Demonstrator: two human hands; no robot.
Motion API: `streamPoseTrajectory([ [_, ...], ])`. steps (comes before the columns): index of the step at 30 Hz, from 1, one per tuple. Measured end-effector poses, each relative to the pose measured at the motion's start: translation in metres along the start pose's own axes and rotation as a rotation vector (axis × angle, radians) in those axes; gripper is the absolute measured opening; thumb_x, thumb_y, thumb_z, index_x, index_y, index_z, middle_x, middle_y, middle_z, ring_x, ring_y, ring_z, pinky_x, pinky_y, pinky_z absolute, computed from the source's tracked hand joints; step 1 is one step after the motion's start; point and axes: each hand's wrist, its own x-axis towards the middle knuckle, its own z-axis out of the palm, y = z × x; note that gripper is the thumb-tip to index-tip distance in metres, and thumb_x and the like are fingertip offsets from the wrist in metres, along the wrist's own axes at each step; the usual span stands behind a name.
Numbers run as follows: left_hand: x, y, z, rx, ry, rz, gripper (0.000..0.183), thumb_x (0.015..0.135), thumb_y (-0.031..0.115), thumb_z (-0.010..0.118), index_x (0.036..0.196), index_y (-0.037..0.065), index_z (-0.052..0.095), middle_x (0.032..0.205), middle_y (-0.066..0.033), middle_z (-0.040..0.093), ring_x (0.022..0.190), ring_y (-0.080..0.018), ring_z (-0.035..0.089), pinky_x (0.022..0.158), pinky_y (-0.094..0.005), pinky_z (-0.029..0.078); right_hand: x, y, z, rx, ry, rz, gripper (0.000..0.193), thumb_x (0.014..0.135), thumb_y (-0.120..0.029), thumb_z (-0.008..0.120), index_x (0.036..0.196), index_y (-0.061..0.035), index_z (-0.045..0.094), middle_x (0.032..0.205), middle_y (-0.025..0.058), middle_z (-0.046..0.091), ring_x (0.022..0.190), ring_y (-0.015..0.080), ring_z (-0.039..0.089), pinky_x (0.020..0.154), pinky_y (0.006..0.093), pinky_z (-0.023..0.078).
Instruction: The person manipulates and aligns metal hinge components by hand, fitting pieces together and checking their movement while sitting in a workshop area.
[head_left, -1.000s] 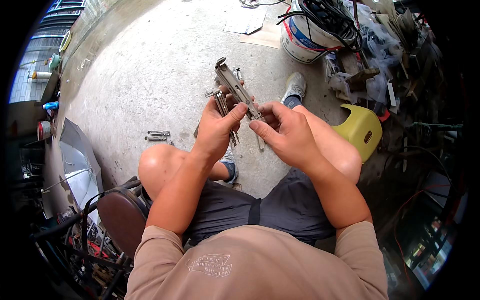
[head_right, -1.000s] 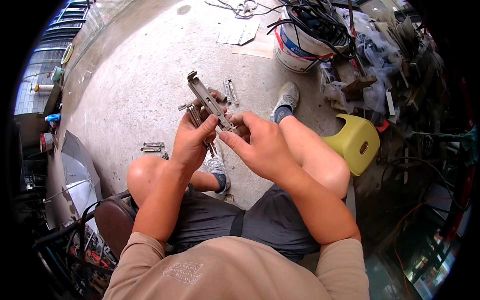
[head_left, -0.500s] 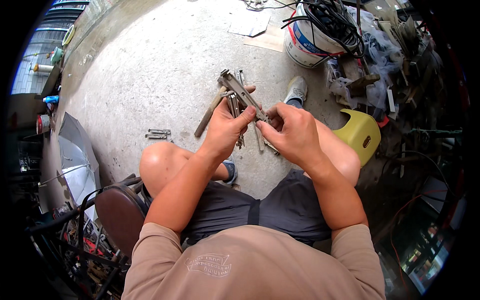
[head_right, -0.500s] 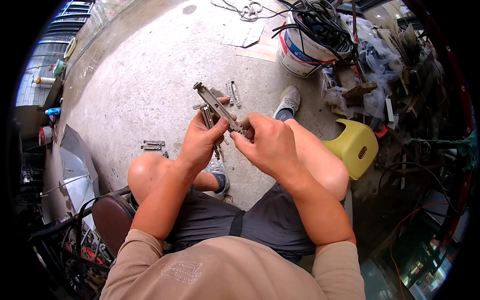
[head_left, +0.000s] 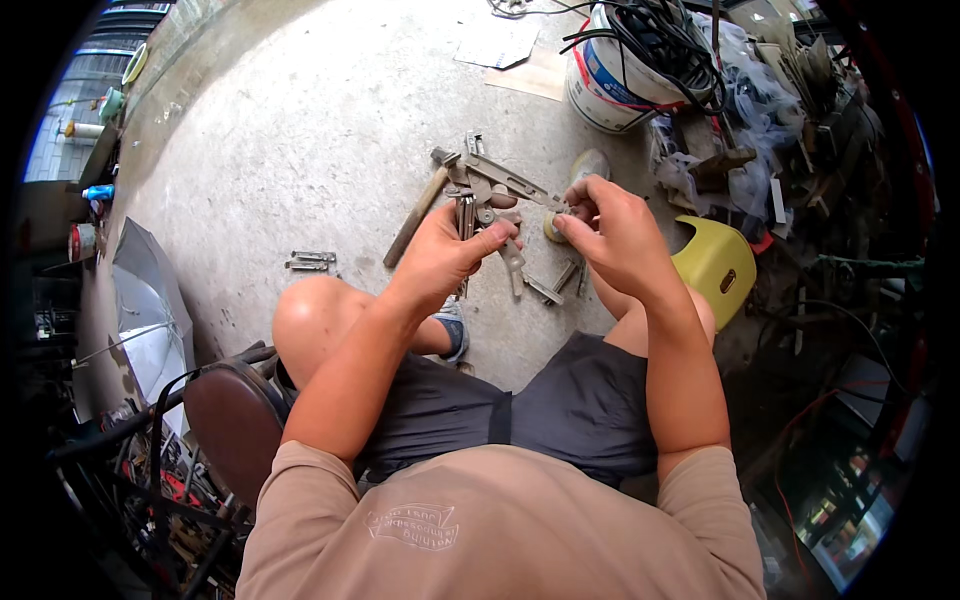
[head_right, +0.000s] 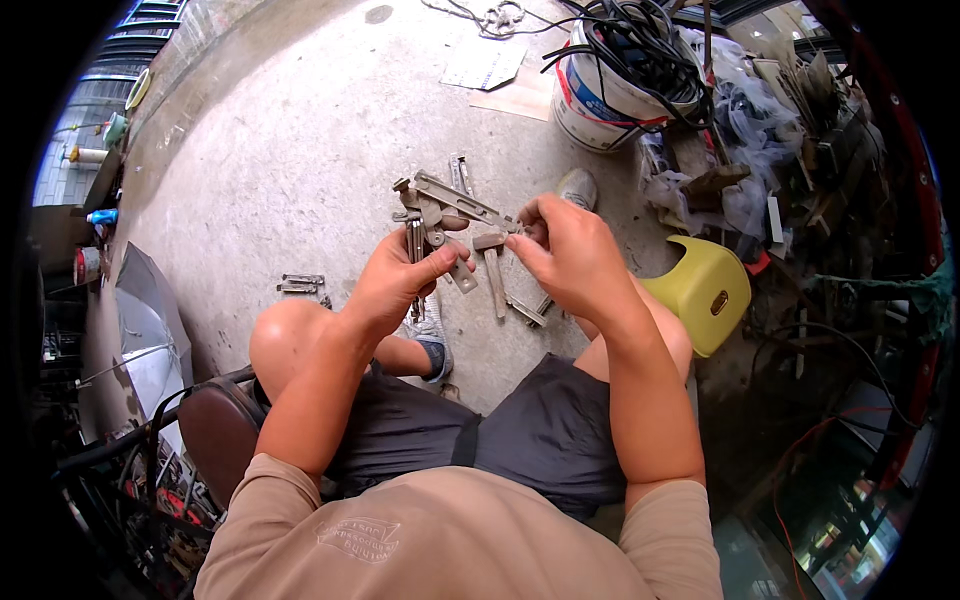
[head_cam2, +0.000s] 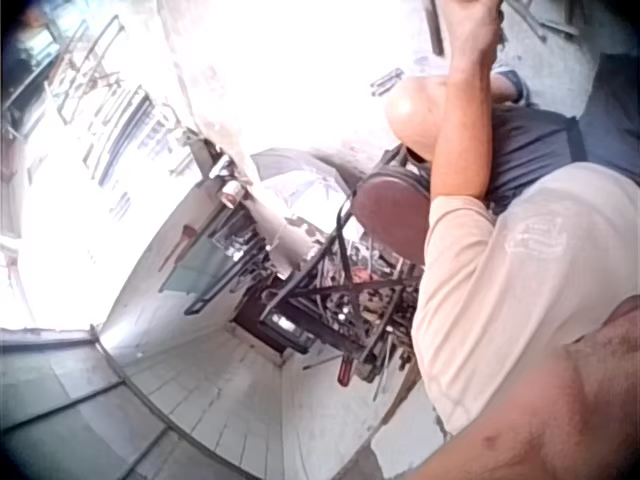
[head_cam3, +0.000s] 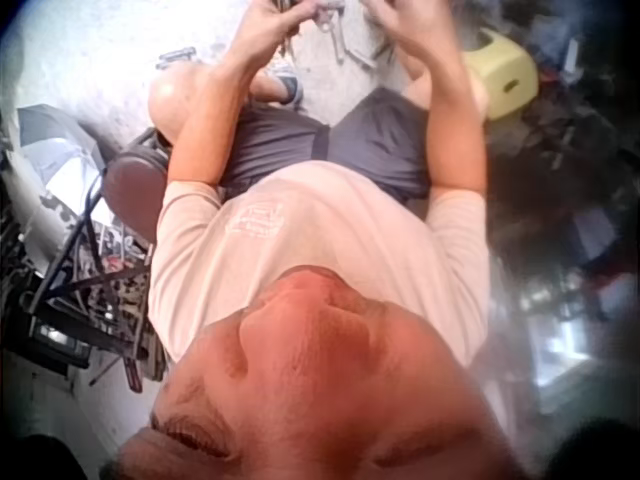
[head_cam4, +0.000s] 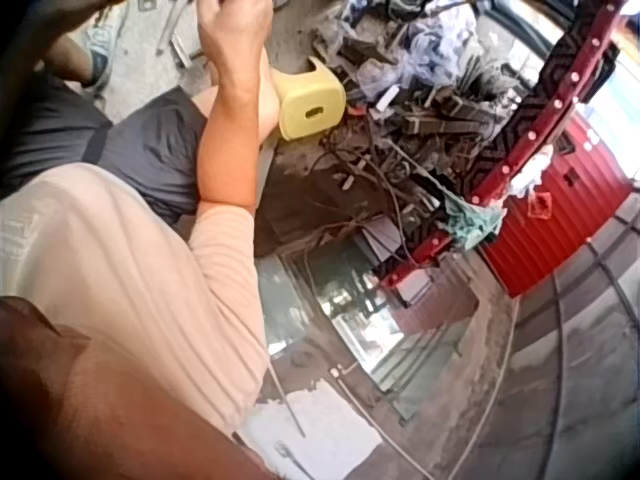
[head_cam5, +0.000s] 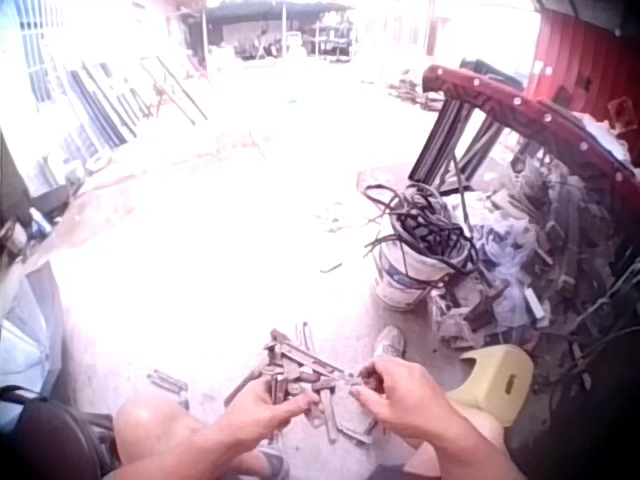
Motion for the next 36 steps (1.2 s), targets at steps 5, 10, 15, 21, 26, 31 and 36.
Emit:
streamPoseTrajectory([
  [5,0.004,-0.01,0.001,-0.016,-0.063,-0.018,0.045,0.108,0.031,0.066,0.142,0.001,0.059,0.116,-0.0089,0.076,0.086,-0.0068,0.064,0.065,-0.0228,0.043,0.003,0.002,0.022,0.08,-0.166,0.144,0.039,0.092,-0.023,0.078,0.116,0.0055,0.065,0.091,0.0153,0.071,0.082,0.0221,0.069,0.076,0.0351,0.055],
  [10,0.013,-0.01,-0.002,-0.39,-0.13,-0.043,0.043,0.116,0.036,0.05,0.138,0.002,0.062,0.124,-0.0075,0.074,0.09,-0.0115,0.063,0.078,-0.0254,0.049,0.01,0.013,0.031,0.648,-0.197,0.554,0.039,0.099,-0.025,0.071,0.122,0.0054,0.065,0.085,0.0074,0.064,0.073,0.017,0.061,0.066,0.0346,0.051],
  [15,0.019,-0.014,-0.012,-0.522,-0.019,0.032,0.045,0.118,0.026,0.04,0.149,-0.007,0.047,0.138,-0.019,0.065,0.125,-0.0269,0.067,0.103,-0.0362,0.055,0.002,0.011,0.034,1.159,-0.198,0.619,0.018,0.109,-0.024,0.061,0.101,-0.0081,0.057,0.081,0.0002,0.056,0.068,0.013,0.053,0.065,0.033,0.048],
  [21,0.021,-0.014,-0.017,-0.616,0.096,0.108,0.045,0.118,0.025,0.044,0.148,-0.008,0.046,0.14,-0.0194,0.064,0.128,-0.0282,0.065,0.115,-0.0406,0.054,-0.001,0.007,0.05,1.295,-0.221,0.602,0.021,0.112,-0.027,0.058,0.099,-0.0108,0.056,0.086,0.0017,0.062,0.073,0.0129,0.057,0.071,0.0323,0.052],
  [26,0.024,-0.019,-0.021,-0.598,0.193,0.178,0.038,0.115,0.024,0.051,0.139,-0.005,0.052,0.134,-0.0219,0.067,0.122,-0.0312,0.068,0.11,-0.0424,0.057,-0.003,-0.002,0.067,1.178,-0.114,0.584,0.024,0.114,-0.031,0.056,0.103,-0.0088,0.056,0.093,0.0043,0.068,0.078,0.0121,0.062,0.073,0.0311,0.054],
  [31,0.022,-0.018,-0.023,-0.564,0.276,0.229,0.032,0.115,0.021,0.052,0.135,-0.004,0.054,0.131,-0.0219,0.069,0.124,-0.0339,0.069,0.109,-0.0432,0.058,-0.003,-0.006,0.076,0.984,-0.001,0.539,0.026,0.114,-0.03,0.055,0.107,-0.0052,0.054,0.094,0.0065,0.07,0.076,0.0121,0.064,0.07,0.0312,0.054],
  [36,0.025,-0.02,-0.036,-0.519,0.327,0.285,0.031,0.114,0.019,0.054,0.133,-0.005,0.054,0.131,-0.0238,0.069,0.124,-0.0352,0.07,0.108,-0.0442,0.059,-0.003,-0.001,0.08,0.731,0.117,0.381,0.025,0.114,-0.028,0.055,0.105,-0.0047,0.054,0.087,0.0067,0.068,0.071,0.012,0.061,0.065,0.0301,0.052],
])
